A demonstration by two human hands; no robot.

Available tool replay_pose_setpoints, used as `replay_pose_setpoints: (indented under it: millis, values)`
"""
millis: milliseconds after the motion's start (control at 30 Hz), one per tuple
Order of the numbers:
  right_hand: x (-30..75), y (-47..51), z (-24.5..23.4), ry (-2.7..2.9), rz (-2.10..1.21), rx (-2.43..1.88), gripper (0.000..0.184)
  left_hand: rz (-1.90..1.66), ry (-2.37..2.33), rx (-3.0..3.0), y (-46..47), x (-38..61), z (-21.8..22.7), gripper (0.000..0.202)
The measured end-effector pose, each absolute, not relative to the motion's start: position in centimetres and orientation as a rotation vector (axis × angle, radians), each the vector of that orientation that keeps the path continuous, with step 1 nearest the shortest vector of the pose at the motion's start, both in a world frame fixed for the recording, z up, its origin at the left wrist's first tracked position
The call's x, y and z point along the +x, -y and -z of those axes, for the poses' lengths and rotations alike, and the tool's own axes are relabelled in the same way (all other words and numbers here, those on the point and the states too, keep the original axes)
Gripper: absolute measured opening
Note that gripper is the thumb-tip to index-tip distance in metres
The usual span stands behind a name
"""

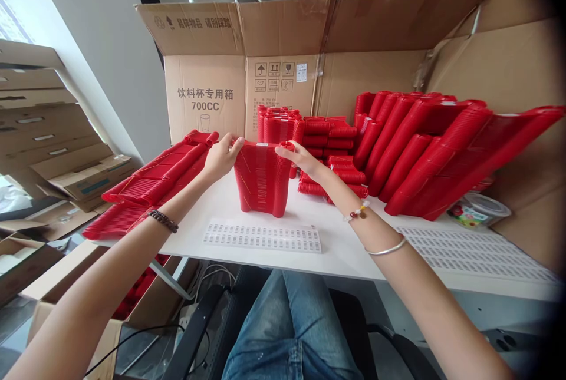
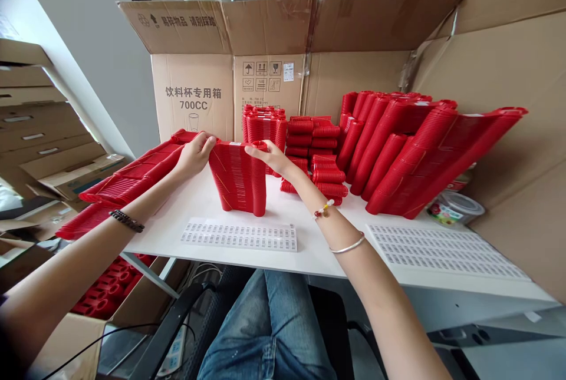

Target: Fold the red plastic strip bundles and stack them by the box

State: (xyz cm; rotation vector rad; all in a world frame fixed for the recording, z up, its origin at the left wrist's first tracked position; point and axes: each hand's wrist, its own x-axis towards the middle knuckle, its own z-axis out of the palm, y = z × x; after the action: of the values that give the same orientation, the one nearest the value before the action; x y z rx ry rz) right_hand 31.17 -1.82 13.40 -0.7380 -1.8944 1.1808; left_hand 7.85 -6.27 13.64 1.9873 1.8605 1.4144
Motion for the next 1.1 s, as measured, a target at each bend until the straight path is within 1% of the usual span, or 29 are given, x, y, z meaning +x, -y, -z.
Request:
replay_pose_setpoints:
  millis: [133, 267, 433, 533, 633, 700, 767, 900, 967, 1100]
  values:
    - [31.4, 2.0, -11.5, 1.858, -1.255, -0.599, 0.050, -1.462, -1.836, 2.072, 6.2, 7.9, -12.6, 0.032]
    - [31.9, 1.7, -7.7, 1.801, -1.176, -0.793, 0.054, -1.542, -1.611, 1.991, 5.8, 7.8, -10.8, 0.036]
    - [32.9, 2.4, -2.9, 1.826, -1.168, -1.000, 0.062, -1.640, -1.326, 1.808, 5.1, 8.0, -7.7, 0.042]
    - [33.1, 3.3, -1.1, 1.855, -1.174, -1.036, 0.062, -1.682, -1.199, 1.681, 5.0, 8.3, -5.8, 0.050]
    - [32.7, 3.9, 0.3, 1.848, -1.212, -1.003, 0.066, -1.690, -1.144, 1.565, 5.2, 8.8, -4.2, 0.059]
    - [32.2, 4.1, 1.1, 1.817, -1.230, -1.012, 0.062, -1.684, -1.166, 1.526, 5.4, 9.0, -3.3, 0.063]
    - [31.6, 4.2, 1.8, 1.788, -1.239, -1.040, 0.054, -1.673, -1.198, 1.494, 5.5, 9.1, -2.4, 0.066]
    - [30.8, 4.4, 2.7, 1.755, -1.262, -1.078, 0.042, -1.641, -1.250, 1.435, 5.6, 9.1, -0.7, 0.066]
    - [30.5, 4.5, 2.9, 1.726, -1.259, -1.105, 0.040, -1.628, -1.255, 1.421, 5.6, 9.2, 0.1, 0.066]
    - [30.2, 5.0, 2.8, 1.737, -1.210, -1.140, 0.041, -1.618, -1.249, 1.409, 5.4, 9.3, 0.9, 0.067]
